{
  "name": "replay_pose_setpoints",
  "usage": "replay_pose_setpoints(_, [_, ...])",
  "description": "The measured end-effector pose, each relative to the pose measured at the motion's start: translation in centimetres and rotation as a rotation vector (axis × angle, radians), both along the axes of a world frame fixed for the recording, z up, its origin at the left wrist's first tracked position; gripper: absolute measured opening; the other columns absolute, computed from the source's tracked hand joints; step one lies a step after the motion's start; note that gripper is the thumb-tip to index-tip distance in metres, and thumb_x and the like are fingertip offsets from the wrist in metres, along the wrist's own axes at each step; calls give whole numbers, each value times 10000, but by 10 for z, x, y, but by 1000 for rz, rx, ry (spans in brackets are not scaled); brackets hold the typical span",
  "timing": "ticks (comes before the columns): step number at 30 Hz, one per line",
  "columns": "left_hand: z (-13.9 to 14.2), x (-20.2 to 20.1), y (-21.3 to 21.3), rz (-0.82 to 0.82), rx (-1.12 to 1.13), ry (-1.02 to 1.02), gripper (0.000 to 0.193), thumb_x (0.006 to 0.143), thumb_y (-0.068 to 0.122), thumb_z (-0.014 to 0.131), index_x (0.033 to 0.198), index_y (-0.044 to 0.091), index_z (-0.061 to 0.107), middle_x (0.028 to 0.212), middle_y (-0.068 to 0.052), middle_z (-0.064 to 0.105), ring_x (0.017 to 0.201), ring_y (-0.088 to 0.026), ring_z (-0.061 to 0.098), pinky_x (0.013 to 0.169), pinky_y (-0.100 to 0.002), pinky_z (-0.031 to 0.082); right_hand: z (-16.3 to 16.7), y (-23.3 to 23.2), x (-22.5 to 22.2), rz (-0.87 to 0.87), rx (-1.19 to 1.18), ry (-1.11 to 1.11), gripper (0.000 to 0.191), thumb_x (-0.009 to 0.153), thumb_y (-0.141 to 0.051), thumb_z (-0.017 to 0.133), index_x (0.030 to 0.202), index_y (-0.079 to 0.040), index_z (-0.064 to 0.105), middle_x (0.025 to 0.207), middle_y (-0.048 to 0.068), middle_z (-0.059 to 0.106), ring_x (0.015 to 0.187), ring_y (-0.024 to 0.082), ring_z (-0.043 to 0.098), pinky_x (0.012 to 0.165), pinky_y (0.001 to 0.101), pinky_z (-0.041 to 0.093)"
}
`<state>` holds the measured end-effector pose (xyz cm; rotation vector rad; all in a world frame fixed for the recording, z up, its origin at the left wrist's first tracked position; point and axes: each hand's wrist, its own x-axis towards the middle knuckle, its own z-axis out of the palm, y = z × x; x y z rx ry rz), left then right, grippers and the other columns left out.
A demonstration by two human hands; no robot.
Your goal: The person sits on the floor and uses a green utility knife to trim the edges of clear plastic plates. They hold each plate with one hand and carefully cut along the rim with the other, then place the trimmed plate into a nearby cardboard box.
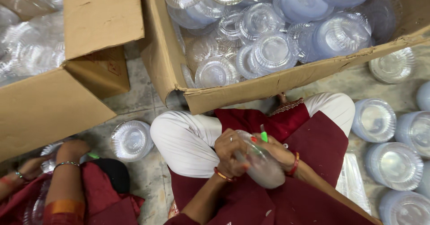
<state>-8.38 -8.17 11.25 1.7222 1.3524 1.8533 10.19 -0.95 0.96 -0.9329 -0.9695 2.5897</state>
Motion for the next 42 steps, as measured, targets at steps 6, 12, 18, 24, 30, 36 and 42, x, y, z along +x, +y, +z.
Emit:
replay_pose_setpoints(6, [-1,20,19,-122,-58,134,423,905,407,712,668,96,548,639,-53,540,576,-235,537,588,-369,394,-5,-9,-1,102,232,145,274,988,-259,613,1180,-64,598,1047,32,609,941,124,583,766,305,484])
replay_pose_setpoints(12, [19,36,30,-41,-183,256,329,878,353,775,719,94,651,717,-33,625,656,-218,606,642,-369,470,9,-8,-2,153,353,117,368,970,-236,598,1289,-66,532,1215,64,562,1117,192,533,912,371,438])
replay_pose_setpoints(18, [29,35,34,-1,-178,357,349,886,392,786,1106,126,734,1286,-47,703,1280,-262,646,1136,-441,491,2,13,-4,139,838,36,484,951,-212,583,1398,-69,467,1383,96,515,1294,260,483,1059,437,391])
replay_pose_setpoints(24, [26,22,37,-143,-327,413,682,825,402,838,1404,121,612,1523,-102,548,1445,-346,521,1222,-484,426,6,31,12,5,1778,-236,498,834,-290,685,1303,-154,588,1361,108,572,1290,336,515,1058,494,416])
replay_pose_setpoints(30, [9,21,36,-142,-369,386,694,795,353,896,1400,161,618,1524,-71,547,1448,-329,514,1225,-452,455,21,35,15,-86,1767,-230,495,873,-314,726,1307,-99,624,1376,162,593,1263,374,562,1024,506,472])
replay_pose_setpoints(36, [1,22,20,-139,-445,443,773,806,352,918,1465,156,563,1548,-50,520,1471,-313,503,1246,-440,462,-7,24,12,20,472,185,544,1077,-146,528,1585,-104,341,1564,83,468,1402,219,496,1136,394,456])
replay_pose_setpoints(42, [4,32,16,-95,-538,363,899,787,406,941,1518,130,497,1569,-58,489,1416,-306,539,1199,-418,490,-10,25,11,-118,-45,338,559,1091,-193,519,1606,-125,313,1552,53,484,1360,165,544,1097,326,516])
